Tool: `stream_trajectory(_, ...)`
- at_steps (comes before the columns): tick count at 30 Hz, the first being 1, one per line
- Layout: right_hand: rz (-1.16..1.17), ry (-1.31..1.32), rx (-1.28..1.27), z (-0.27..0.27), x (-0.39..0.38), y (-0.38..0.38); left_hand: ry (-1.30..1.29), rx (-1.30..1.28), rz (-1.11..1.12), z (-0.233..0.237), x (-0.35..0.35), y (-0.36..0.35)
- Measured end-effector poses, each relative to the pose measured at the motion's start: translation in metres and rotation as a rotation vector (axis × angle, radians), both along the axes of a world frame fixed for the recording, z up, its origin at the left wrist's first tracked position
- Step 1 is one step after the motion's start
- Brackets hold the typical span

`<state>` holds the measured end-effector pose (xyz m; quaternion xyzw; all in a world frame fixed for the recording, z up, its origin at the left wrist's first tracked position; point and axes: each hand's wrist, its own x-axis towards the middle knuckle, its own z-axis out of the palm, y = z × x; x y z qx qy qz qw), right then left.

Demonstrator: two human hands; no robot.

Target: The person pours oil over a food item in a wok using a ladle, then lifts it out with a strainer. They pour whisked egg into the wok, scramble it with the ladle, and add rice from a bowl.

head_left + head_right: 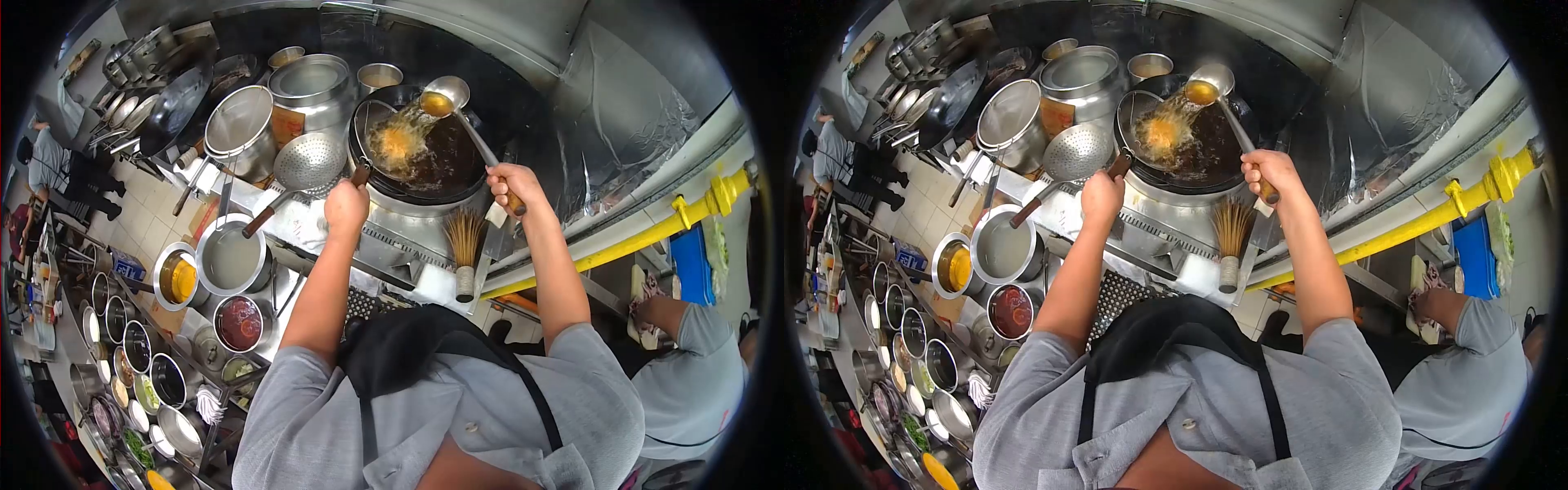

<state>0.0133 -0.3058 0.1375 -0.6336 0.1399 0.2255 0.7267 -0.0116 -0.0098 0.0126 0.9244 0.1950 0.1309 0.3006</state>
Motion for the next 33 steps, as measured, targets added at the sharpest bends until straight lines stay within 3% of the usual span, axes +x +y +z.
stream_trajectory(2, -0.034, -0.159, -0.084, 0.002, 0.001, 0.007, 0.003, -0.004, 0.005, 0.0, 0.0, 0.0)
stream_trajectory(8, -0.013, -0.266, -0.223, -0.011, 0.005, 0.0, 0.026, -0.015, 0.004, 0.004, -0.002, -0.001)
stream_trajectory(12, 0.024, -0.405, -0.683, -0.055, 0.016, -0.015, 0.001, 0.041, 0.003, 0.002, -0.003, 0.0)
stream_trajectory(14, 0.05, -0.597, -1.116, -0.088, 0.022, -0.03, -0.001, 0.045, 0.002, 0.0, -0.002, 0.0)
stream_trajectory(18, 0.03, -0.512, -1.181, -0.12, 0.013, -0.04, 0.022, 0.003, 0.006, 0.002, -0.001, 0.0)
stream_trajectory(20, 0.027, -0.073, -0.459, -0.096, -0.005, -0.035, 0.018, 0.007, -0.002, 0.002, -0.001, 0.0)
stream_trajectory(21, -0.1, 0.072, -0.162, -0.071, -0.018, -0.026, 0.017, 0.012, -0.006, 0.001, -0.001, 0.0)
stream_trajectory(22, -0.102, 0.069, -0.164, -0.069, -0.014, -0.034, 0.014, 0.01, -0.007, 0.002, 0.0, 0.0)
stream_trajectory(24, -0.065, 0.388, 0.416, -0.061, -0.009, -0.053, 0.012, 0.019, -0.005, 0.001, -0.001, 0.0)
stream_trajectory(29, -0.038, 0.373, 0.595, -0.046, -0.017, -0.053, 0.033, 0.054, -0.01, 0.002, -0.002, 0.0)
stream_trajectory(32, -0.003, 0.339, 0.532, -0.03, -0.019, -0.035, 0.021, 0.033, -0.006, 0.001, -0.002, -0.001)
stream_trajectory(33, -0.007, 0.264, 0.394, -0.027, -0.02, -0.028, 0.005, 0.015, -0.002, 0.002, -0.002, 0.0)
